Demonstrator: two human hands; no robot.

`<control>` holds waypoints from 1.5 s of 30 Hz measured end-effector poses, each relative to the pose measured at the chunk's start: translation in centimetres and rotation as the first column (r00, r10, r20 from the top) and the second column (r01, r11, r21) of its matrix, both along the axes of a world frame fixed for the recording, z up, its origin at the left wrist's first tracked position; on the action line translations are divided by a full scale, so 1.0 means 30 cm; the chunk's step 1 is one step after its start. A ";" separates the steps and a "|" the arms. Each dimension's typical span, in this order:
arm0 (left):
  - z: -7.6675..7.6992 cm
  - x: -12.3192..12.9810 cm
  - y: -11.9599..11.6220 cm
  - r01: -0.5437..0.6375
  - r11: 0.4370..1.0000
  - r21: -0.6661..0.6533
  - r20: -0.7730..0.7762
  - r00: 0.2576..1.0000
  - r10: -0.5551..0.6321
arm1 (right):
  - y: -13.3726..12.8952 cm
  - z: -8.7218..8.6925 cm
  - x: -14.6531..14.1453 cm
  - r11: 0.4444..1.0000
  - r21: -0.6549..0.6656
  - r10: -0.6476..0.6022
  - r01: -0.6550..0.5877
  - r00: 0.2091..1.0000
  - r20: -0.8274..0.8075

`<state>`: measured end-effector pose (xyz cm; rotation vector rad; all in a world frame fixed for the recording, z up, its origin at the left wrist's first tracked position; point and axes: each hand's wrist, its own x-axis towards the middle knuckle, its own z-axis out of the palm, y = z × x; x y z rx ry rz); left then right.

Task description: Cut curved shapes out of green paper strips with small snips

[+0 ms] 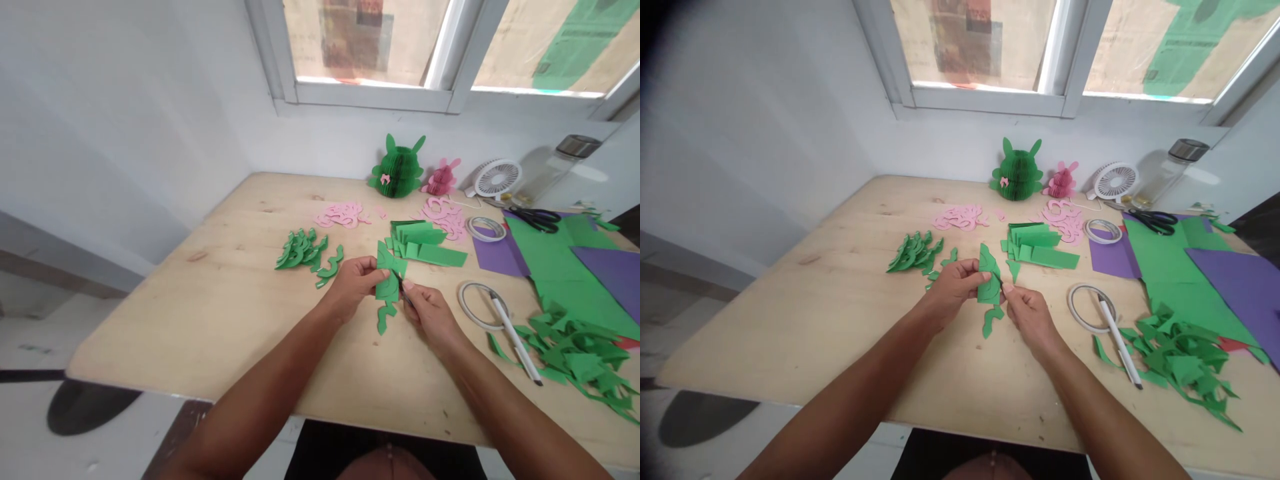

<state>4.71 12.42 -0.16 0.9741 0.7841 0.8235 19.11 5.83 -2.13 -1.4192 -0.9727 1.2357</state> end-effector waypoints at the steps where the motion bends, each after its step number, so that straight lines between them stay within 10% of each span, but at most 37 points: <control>1: 0.000 0.000 0.000 -0.001 1.000 0.002 -0.002 1.000 0.001 | 0.000 -0.001 0.000 1.000 0.004 -0.002 0.002 1.000 0.004; 45: -0.001 0.005 0.001 0.003 1.000 -0.003 -0.010 1.000 -0.003 | -0.003 0.012 -0.001 1.000 0.029 -0.008 0.005 0.996 0.093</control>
